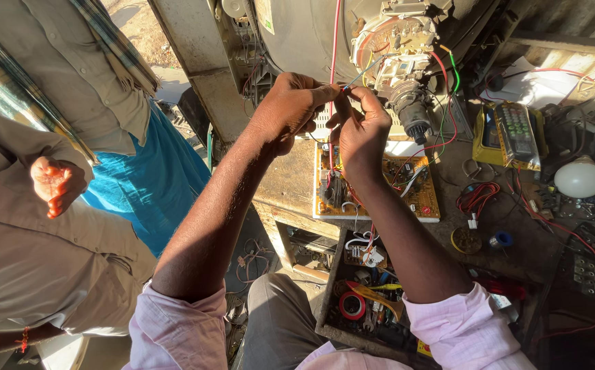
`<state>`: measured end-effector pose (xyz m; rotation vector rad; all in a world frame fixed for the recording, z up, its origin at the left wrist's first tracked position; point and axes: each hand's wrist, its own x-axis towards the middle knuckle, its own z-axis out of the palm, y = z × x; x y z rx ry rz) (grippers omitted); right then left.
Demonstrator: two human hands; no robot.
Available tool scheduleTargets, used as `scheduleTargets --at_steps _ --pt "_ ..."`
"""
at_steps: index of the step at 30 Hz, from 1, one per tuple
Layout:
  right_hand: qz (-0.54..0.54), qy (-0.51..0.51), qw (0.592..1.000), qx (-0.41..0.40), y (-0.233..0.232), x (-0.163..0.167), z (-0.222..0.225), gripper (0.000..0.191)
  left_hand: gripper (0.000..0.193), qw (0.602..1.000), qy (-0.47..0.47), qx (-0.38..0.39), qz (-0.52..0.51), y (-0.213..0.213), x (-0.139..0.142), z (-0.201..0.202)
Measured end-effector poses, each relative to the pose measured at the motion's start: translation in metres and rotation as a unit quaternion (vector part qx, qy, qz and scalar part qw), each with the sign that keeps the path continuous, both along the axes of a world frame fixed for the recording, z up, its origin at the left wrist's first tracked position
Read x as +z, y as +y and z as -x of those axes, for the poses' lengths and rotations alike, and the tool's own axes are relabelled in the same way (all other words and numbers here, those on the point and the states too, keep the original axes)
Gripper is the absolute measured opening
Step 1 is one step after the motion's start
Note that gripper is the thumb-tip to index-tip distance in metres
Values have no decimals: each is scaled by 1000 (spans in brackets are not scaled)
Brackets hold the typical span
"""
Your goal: The person repairs an electronic device by soldering wires, cutting and stripping wire ends, and wrapping connections with electrical tape. They use a soldering iron, scissors, and tape to secure and insulate the connections on a circuit board and motor assembly.
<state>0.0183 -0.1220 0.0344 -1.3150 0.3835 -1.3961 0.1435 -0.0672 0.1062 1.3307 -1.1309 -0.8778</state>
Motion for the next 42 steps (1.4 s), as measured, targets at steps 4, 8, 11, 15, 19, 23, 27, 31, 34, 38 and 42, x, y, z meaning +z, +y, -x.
scheduleTargets --at_steps 4,8,11,15,19,23,27,31,34,38,42 --pt "27 25 998 -52 5 0 5 12 25 961 -230 83 128 -9 -11 0" --pt "30 46 997 -51 10 5 14 12 10 869 -392 112 281 -10 -20 5" --pt "-5 30 1000 -7 13 9 19 12 9 844 -440 129 279 -6 -21 8" --pt "-71 -1 997 34 17 15 22 10 8 815 -452 150 329 -1 -19 13" --pt "-172 -51 983 32 19 22 20 10 11 836 -409 132 341 1 -21 16" --pt "-244 -103 961 80 22 27 22 10 10 880 -336 135 309 7 -27 18" --pt "-245 -125 956 105 23 32 25 11 17 868 -344 113 339 14 -29 18" --pt "-277 -128 945 115 23 41 26 12 22 848 -352 81 389 19 -28 14" --pt "-259 -129 949 122 27 41 27 16 20 858 -334 94 378 18 -28 11" --pt "-191 -114 969 104 28 29 29 25 13 916 -252 156 269 7 -30 15" --pt "-112 -75 990 28 19 12 21 34 14 979 10 116 170 -7 -31 23"
